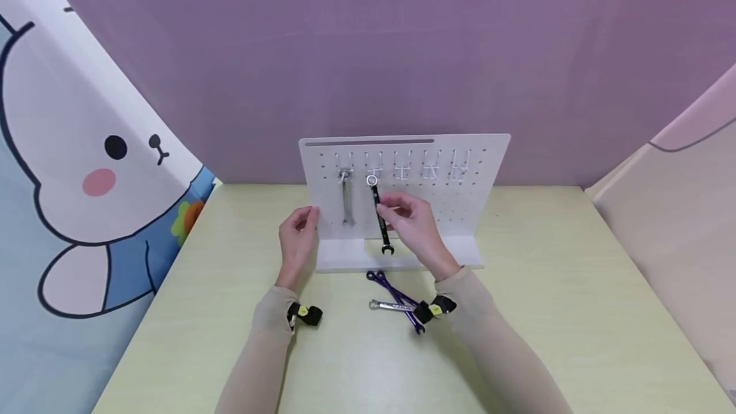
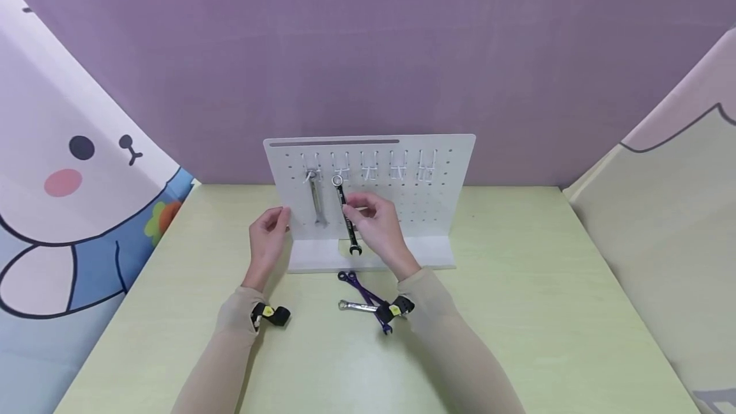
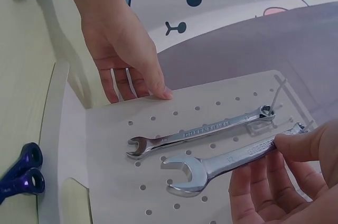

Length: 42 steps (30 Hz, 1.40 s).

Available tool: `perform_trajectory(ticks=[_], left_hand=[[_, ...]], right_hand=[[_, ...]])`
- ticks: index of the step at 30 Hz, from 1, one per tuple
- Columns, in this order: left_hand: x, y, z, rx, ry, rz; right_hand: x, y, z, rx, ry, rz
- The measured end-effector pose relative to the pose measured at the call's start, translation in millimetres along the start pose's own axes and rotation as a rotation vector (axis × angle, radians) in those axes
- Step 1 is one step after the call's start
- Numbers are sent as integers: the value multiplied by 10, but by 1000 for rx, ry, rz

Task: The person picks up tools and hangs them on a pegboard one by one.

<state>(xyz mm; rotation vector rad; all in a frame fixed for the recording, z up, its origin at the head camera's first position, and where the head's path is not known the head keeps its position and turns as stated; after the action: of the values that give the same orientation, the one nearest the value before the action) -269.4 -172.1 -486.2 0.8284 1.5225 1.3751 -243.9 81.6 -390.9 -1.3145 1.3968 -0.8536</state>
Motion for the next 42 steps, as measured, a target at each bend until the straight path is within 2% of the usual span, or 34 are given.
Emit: perform_trajectory(ticks=[7,16,31,34,39,42], left_hand=[[10,2,3,1,0,0],[19,15,-7,4,6,3],[10,2,11,-1,11,-17],[9,-6,16,-2,10,-15],[1,-5,21,-3,14,-9],[-4,2,22,3,18,-3]], right_hand=[[7,37,-44,49,16,-38],[8,75,-100,62,31,-60],[64,160,-172,9,65,-36],[72,195,-193,-23,77,-9],[92,218,-231,-138,116,86],[102,231,-253,-173,131,122]])
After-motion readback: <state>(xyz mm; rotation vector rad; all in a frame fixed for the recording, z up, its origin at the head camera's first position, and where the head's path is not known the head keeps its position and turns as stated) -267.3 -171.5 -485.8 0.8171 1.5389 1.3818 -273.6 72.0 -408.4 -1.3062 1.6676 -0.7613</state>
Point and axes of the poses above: each hand's wrist, its own z-axis away from the middle knuckle, its own x-axis out of the palm, y = z × x, the point moved 4 cm from there along -z, towards the middle knuckle, and after that the axes turned 10 degrees about -x, right-handed, at the moved point
